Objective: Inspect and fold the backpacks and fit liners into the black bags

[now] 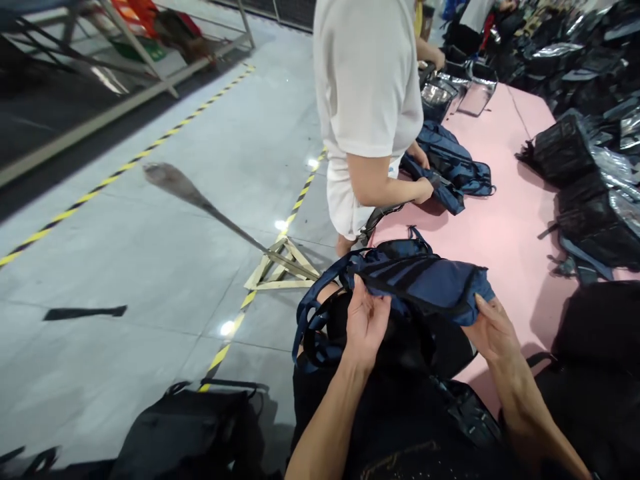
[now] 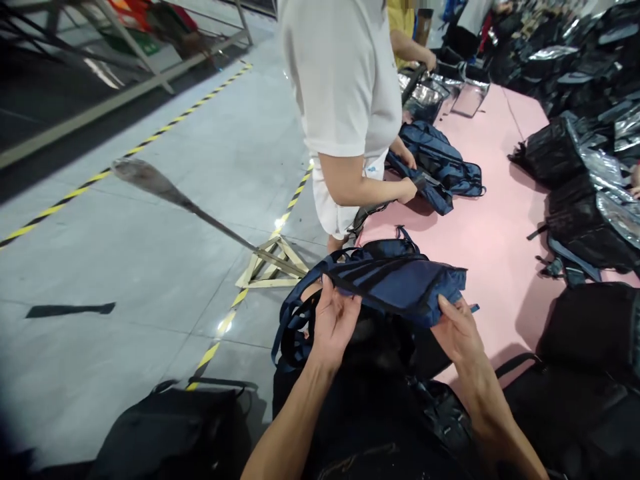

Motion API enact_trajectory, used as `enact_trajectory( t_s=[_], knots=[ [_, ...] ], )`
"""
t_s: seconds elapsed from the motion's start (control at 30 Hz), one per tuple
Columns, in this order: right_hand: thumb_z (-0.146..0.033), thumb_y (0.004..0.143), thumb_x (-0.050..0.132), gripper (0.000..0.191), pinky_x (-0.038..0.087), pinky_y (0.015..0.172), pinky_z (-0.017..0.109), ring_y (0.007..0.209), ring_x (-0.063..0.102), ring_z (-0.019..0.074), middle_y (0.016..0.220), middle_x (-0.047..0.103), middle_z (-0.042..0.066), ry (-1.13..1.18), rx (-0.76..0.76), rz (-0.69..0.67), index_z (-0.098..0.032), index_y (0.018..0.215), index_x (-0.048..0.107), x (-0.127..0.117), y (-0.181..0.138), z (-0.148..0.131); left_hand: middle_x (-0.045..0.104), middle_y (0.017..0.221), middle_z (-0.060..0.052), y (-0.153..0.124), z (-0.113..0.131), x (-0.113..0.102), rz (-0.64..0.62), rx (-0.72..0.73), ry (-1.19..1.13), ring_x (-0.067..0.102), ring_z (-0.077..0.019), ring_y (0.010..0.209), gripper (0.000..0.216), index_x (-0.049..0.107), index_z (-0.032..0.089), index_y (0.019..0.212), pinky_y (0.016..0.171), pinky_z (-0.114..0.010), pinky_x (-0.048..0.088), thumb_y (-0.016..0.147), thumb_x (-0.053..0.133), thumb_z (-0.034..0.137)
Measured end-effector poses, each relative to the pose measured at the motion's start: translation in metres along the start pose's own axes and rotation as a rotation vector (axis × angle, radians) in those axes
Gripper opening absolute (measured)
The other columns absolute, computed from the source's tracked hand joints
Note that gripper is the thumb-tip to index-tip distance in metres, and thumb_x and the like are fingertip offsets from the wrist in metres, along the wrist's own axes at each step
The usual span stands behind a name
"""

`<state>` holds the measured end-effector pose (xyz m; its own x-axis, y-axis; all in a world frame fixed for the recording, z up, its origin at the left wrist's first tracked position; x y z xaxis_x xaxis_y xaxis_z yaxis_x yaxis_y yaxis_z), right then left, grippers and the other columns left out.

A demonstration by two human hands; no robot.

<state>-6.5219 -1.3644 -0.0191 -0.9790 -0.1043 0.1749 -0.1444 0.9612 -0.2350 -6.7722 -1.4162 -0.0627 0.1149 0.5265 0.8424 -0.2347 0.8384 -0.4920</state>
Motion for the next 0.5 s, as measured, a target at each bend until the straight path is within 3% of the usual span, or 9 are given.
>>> enact_trajectory(
  t_s=[0.1, 0.17, 0.23, 0.3, 0.33, 0.4, 0.5],
  knots=[
    [-0.072, 0.082, 0.086, 0.044, 0.067, 0.098, 0.057, 0.101, 0.083, 0.0357, 0.090, 0.086, 0.007, -0.207, 0.109, -0.164, -0.029, 0.092, 0.080, -0.028, 0.006, 0.015, 0.088, 0.125, -0.006, -0.006, 0.013, 0.010, -0.030, 0.011, 0.082, 0.077, -0.0247, 0.135, 0.032, 0.083, 0.022, 0.122, 0.122, -0.040, 0.059, 0.100, 0.084, 0.045],
    [-0.070, 0.084, 0.082, 0.044, 0.067, 0.088, 0.052, 0.091, 0.082, 0.0360, 0.081, 0.083, 0.008, -0.536, 0.197, -0.263, -0.026, 0.078, 0.076, -0.047, 0.009, 0.020, 0.088, 0.127, -0.006, -0.013, 0.019, 0.018, -0.048, 0.061, 0.151, 0.077, -0.0259, 0.134, 0.040, 0.082, 0.023, 0.125, 0.122, -0.040, 0.059, 0.091, 0.094, 0.042],
    [-0.062, 0.089, 0.075, 0.040, 0.065, 0.084, 0.050, 0.088, 0.081, 0.0380, 0.078, 0.082, 0.011, -0.999, 0.223, -0.169, -0.026, 0.071, 0.073, -0.077, 0.014, 0.006, 0.086, 0.131, -0.006, -0.022, 0.016, 0.030, -0.116, 0.109, 0.219, 0.077, -0.0276, 0.134, 0.049, 0.081, 0.024, 0.129, 0.122, -0.043, 0.057, 0.086, 0.098, 0.039],
    [-0.057, 0.094, 0.068, 0.034, 0.064, 0.088, 0.053, 0.091, 0.081, 0.0394, 0.084, 0.083, 0.013, -1.296, 0.142, 0.104, -0.028, 0.079, 0.077, -0.100, 0.013, -0.034, 0.087, 0.127, -0.007, -0.031, 0.001, 0.039, -0.187, 0.112, 0.303, 0.079, -0.0284, 0.127, 0.050, 0.082, 0.023, 0.125, 0.120, -0.044, 0.058, 0.082, 0.100, 0.041],
    [-0.057, 0.098, 0.065, 0.034, 0.064, 0.093, 0.054, 0.096, 0.082, 0.0390, 0.090, 0.085, 0.013, -1.307, 0.069, 0.219, -0.029, 0.087, 0.080, -0.103, 0.008, -0.055, 0.087, 0.121, -0.006, -0.036, -0.011, 0.040, -0.206, 0.088, 0.367, 0.081, -0.0276, 0.119, 0.048, 0.083, 0.022, 0.119, 0.116, -0.044, 0.059, 0.079, 0.102, 0.042],
    [-0.061, 0.105, 0.059, 0.039, 0.064, 0.104, 0.053, 0.109, 0.082, 0.0351, 0.109, 0.088, 0.011, -1.115, -0.100, 0.301, -0.030, 0.109, 0.083, -0.091, -0.002, -0.085, 0.088, 0.108, -0.005, -0.044, -0.041, 0.034, -0.214, 0.006, 0.537, 0.081, -0.0253, 0.104, 0.046, 0.083, 0.019, 0.107, 0.107, -0.041, 0.062, 0.073, 0.105, 0.041],
    [-0.067, 0.106, 0.063, 0.047, 0.063, 0.112, 0.049, 0.122, 0.079, 0.0313, 0.128, 0.086, 0.008, -0.821, -0.184, 0.144, -0.029, 0.123, 0.084, -0.054, -0.006, -0.088, 0.087, 0.112, -0.008, -0.056, -0.086, 0.015, -0.243, -0.173, 0.762, 0.080, -0.0265, 0.104, 0.056, 0.080, 0.019, 0.117, 0.103, -0.041, 0.062, 0.071, 0.106, 0.039]
  ],
)
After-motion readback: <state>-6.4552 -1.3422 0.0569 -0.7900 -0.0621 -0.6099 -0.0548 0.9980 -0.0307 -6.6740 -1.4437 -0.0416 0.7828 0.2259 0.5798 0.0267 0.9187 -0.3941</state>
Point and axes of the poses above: each hand's wrist, its own y-axis towards the middle knuckle, its own x-axis out of the palm, z = x × y, the point moved 10 cm from there along y, towards the middle knuckle
